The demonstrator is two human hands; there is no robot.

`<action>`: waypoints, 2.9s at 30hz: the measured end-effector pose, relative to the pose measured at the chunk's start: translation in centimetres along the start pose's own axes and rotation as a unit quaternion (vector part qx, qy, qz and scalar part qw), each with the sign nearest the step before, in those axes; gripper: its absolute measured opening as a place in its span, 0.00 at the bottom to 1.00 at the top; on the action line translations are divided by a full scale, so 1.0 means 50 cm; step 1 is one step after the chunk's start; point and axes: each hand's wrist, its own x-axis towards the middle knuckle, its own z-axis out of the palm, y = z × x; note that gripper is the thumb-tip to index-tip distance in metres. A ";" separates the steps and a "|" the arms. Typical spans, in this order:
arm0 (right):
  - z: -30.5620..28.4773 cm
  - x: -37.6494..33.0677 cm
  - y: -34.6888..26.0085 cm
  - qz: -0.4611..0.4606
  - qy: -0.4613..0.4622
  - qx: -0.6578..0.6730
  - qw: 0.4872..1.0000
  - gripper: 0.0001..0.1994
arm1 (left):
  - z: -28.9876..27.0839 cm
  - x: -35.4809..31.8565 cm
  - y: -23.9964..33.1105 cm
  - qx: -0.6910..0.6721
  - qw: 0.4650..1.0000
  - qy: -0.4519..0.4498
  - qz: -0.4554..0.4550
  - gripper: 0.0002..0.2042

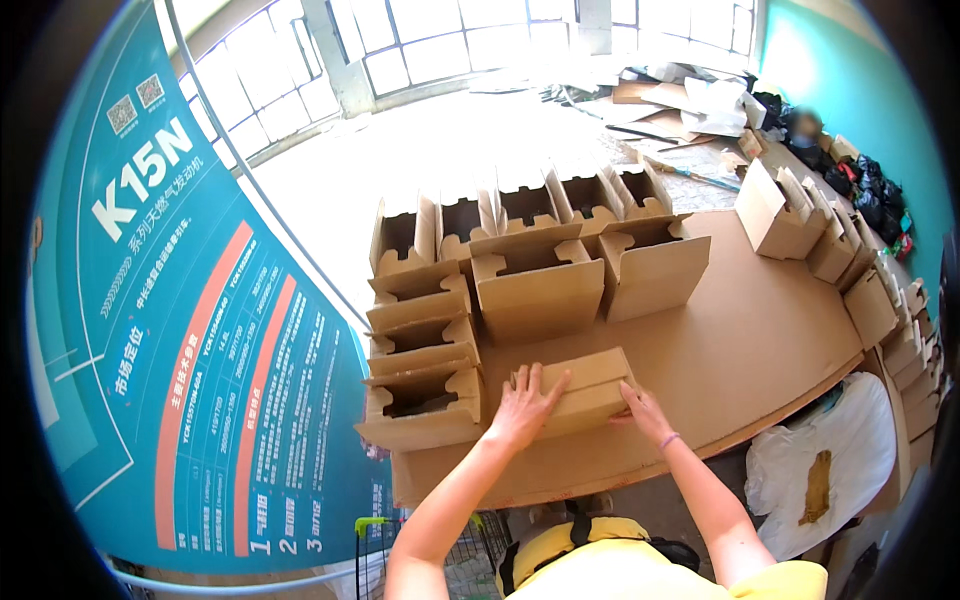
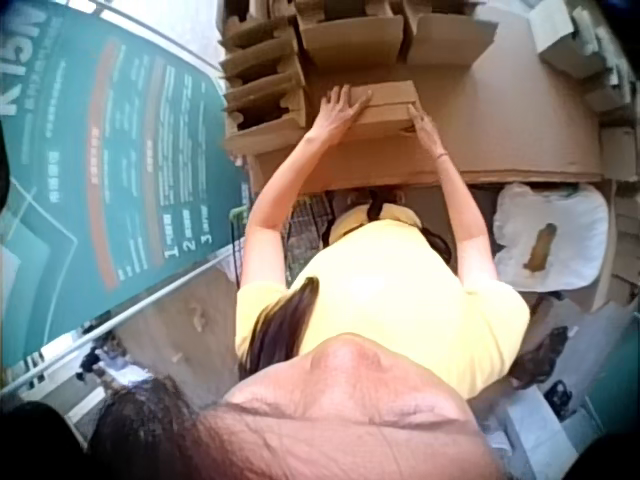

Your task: The person takes empty plastic bottles from a shopping cart and places them into cardboard boxes on a table, one by one.

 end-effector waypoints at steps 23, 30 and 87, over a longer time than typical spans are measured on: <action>-0.236 0.223 -0.040 -0.037 0.008 0.002 0.999 0.28 | 0.011 0.101 -0.109 0.166 0.965 -0.073 -0.188 0.37; -0.872 0.381 -0.211 -0.121 0.438 -0.339 0.823 0.12 | 0.072 0.074 0.190 -0.054 0.962 0.107 -0.245 0.33; -0.013 -0.132 -0.165 -0.319 -0.279 -0.465 0.777 0.09 | 0.250 -0.837 0.316 -0.161 0.663 0.193 -0.705 0.11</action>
